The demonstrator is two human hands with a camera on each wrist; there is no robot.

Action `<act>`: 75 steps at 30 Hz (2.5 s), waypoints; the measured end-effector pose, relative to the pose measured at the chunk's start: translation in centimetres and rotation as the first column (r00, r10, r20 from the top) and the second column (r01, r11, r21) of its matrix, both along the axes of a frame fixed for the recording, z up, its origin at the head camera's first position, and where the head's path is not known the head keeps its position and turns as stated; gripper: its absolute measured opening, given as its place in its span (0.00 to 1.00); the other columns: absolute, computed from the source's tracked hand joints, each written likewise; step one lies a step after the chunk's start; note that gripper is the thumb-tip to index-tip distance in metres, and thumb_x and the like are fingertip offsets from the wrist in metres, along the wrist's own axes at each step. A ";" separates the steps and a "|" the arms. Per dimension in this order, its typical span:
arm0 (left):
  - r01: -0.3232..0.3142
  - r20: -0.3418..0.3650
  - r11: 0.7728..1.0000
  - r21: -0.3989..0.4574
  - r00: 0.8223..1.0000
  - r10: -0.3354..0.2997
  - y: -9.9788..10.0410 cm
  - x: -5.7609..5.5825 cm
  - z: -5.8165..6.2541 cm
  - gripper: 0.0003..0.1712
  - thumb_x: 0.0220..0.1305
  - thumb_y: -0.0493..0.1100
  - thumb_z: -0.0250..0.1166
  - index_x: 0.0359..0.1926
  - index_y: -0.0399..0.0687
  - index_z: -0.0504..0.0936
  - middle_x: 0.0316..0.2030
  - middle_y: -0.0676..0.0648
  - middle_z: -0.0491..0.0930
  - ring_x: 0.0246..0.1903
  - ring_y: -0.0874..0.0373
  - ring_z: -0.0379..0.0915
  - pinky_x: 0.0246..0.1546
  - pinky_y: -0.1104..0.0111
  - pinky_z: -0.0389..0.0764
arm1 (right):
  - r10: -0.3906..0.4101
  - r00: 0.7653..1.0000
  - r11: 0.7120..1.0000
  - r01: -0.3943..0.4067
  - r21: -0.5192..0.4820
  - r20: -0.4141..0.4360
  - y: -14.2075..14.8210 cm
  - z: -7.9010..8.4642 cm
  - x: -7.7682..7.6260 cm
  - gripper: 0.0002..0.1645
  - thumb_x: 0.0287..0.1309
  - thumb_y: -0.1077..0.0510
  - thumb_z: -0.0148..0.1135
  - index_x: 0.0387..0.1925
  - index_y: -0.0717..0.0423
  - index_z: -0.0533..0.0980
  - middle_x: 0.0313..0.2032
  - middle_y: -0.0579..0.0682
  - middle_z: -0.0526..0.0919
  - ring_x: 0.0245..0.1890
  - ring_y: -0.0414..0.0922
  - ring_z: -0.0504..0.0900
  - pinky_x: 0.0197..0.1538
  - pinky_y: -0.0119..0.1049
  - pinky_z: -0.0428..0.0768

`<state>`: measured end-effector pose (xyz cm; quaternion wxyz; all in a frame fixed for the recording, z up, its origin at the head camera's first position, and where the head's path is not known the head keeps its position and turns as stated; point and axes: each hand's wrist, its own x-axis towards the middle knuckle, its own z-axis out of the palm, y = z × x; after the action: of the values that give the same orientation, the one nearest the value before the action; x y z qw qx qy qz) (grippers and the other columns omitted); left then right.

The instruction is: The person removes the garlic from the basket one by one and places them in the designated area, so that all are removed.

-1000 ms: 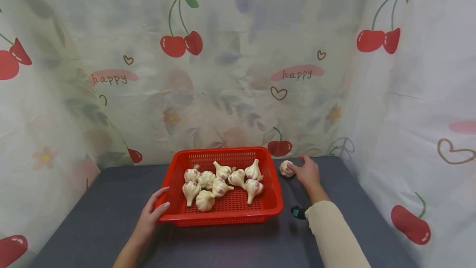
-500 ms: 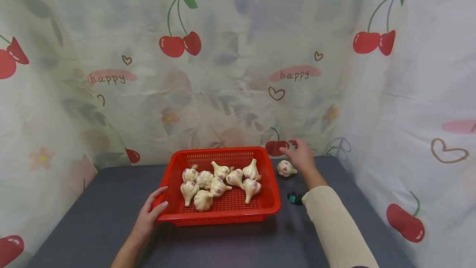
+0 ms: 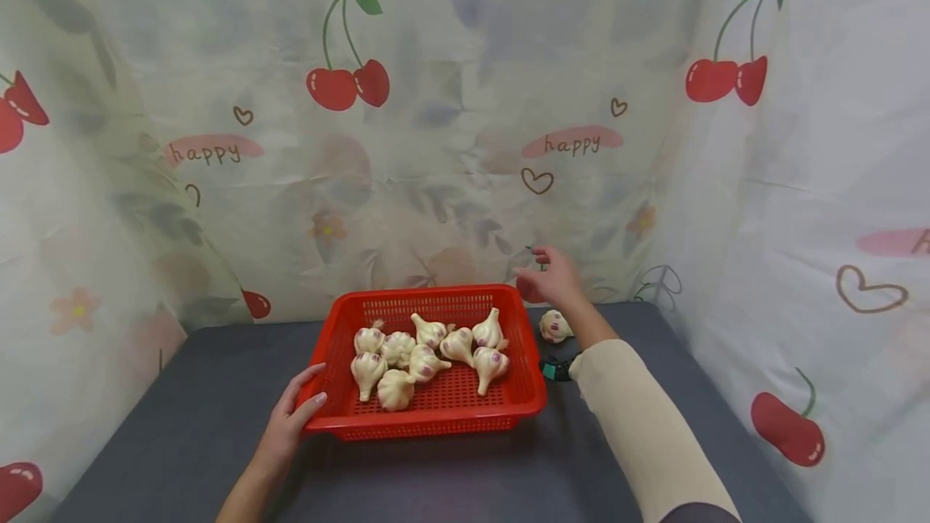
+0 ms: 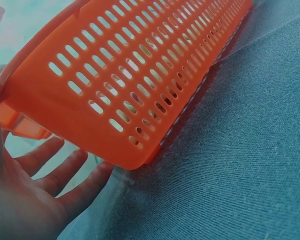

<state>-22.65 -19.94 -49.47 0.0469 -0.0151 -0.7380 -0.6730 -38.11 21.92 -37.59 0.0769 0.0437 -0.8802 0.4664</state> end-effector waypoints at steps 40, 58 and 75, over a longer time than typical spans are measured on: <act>0.002 -0.011 1.000 0.010 1.000 -0.002 -0.1 0.0 -0.1 0.30 0.70 0.45 0.58 0.70 0.48 0.62 0.68 0.37 0.60 0.58 0.38 0.66 0.56 0.51 0.71 | 0.418 0.619 0.784 -0.616 0.080 0.665 -7.6 -1.4 1.6 0.28 0.63 0.53 0.62 0.61 0.62 0.70 0.53 0.52 0.73 0.45 0.54 0.74 0.49 0.47 0.76; 0.007 -0.008 1.000 0.016 1.000 -0.007 -0.1 0.0 -0.1 0.30 0.70 0.44 0.57 0.70 0.48 0.62 0.68 0.38 0.59 0.59 0.39 0.65 0.57 0.49 0.70 | 0.445 0.535 0.688 -0.717 0.108 0.718 -8.2 -3.2 1.6 0.21 0.52 0.69 0.67 0.50 0.64 0.75 0.40 0.53 0.76 0.40 0.46 0.73 0.43 0.42 0.80; 0.006 -0.017 1.000 0.017 1.000 -0.005 -0.2 0.1 0.0 0.30 0.71 0.44 0.57 0.70 0.46 0.62 0.68 0.38 0.59 0.59 0.39 0.65 0.57 0.50 0.70 | 0.484 0.729 0.693 -0.657 0.297 0.483 -7.5 -2.8 1.6 0.23 0.50 0.63 0.70 0.50 0.56 0.80 0.44 0.49 0.80 0.41 0.47 0.74 0.42 0.39 0.78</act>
<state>-22.58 -20.11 -49.49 0.0515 -0.0226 -0.7319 -0.6790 -36.50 14.41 -40.44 -0.2533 0.2486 -0.9009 0.2498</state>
